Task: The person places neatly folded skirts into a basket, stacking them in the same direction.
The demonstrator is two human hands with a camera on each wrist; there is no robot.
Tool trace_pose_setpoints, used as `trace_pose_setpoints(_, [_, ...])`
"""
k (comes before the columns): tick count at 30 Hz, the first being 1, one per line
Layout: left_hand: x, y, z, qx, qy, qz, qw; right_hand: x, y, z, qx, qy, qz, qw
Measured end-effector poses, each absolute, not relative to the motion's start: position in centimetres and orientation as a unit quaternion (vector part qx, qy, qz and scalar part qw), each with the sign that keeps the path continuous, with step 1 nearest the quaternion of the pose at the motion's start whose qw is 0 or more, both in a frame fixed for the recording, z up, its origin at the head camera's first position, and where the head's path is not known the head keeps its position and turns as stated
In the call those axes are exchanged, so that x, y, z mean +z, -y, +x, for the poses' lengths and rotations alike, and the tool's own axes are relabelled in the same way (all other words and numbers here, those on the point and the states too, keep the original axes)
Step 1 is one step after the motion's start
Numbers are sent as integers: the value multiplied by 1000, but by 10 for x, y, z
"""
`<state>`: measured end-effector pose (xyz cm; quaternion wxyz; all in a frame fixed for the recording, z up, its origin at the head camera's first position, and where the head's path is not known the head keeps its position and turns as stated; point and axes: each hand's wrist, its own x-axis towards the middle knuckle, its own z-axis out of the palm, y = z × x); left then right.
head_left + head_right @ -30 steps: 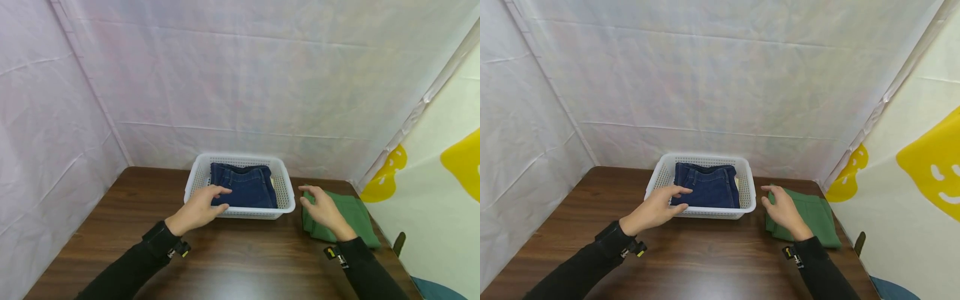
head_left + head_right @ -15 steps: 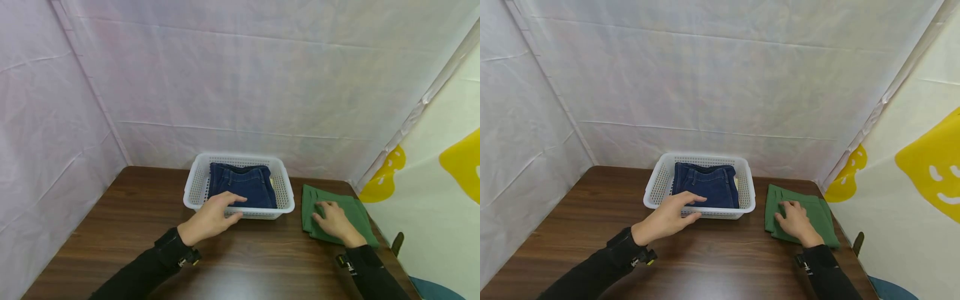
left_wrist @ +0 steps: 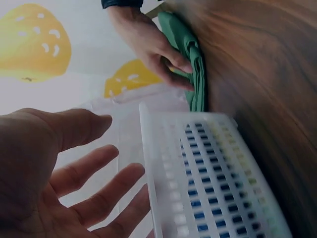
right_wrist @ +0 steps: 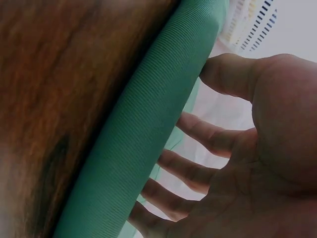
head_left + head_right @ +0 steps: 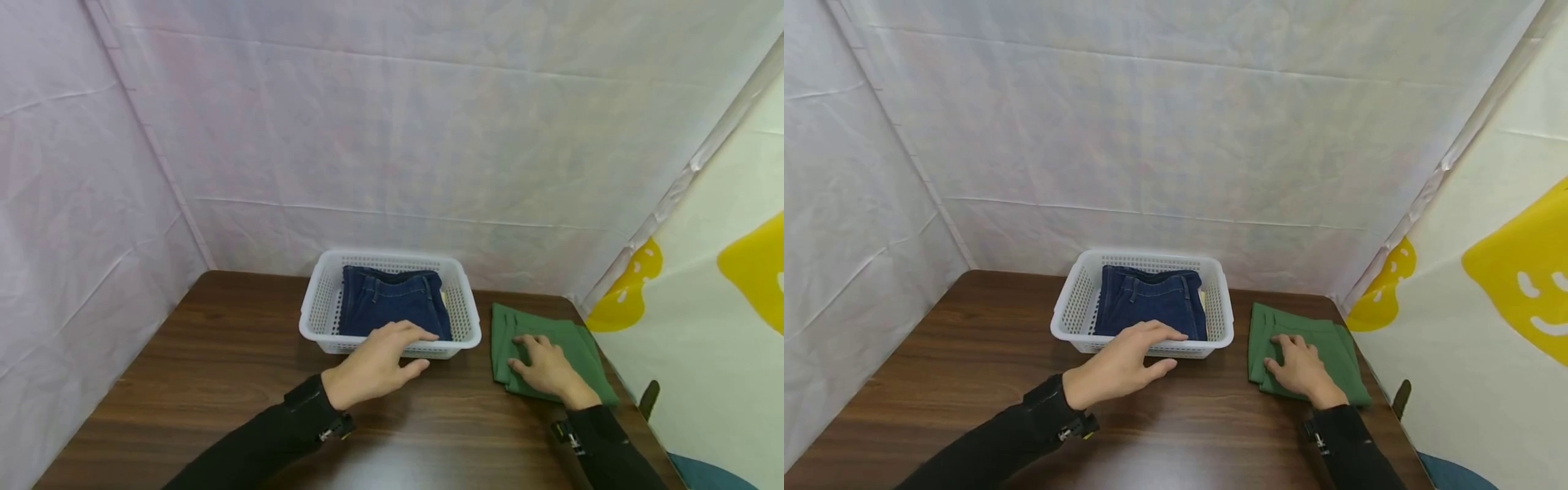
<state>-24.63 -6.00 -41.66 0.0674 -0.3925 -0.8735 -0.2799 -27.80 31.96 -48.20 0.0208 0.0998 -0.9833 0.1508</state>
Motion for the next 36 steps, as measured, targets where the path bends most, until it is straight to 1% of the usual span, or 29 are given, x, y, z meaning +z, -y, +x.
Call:
trace_pose_setpoints(9, [-417, 35, -236, -254, 853, -450, 71, -477, -307, -262, 158, 981, 114, 19])
trace_pose_setpoints(14, [-423, 19, -232, -236, 837, -486, 88, -473, -298, -252, 151, 981, 122, 21])
trace_pose_setpoints(17, [-430, 9, -229, -225, 831, -500, 88, -473, -293, -248, 150, 980, 131, 21])
trace_pose_setpoints(22, [-442, -7, -228, -194, 834, -512, 60, -471, -289, -242, 150, 979, 136, 12])
trace_pose_setpoints(28, [-458, -21, -233, -156, 844, -513, 5, -465, -284, -234, 148, 975, 167, -3])
trace_pose_setpoints(36, [-475, -30, -239, -115, 851, -511, -20, -455, -275, -222, 159, 969, 180, -60])
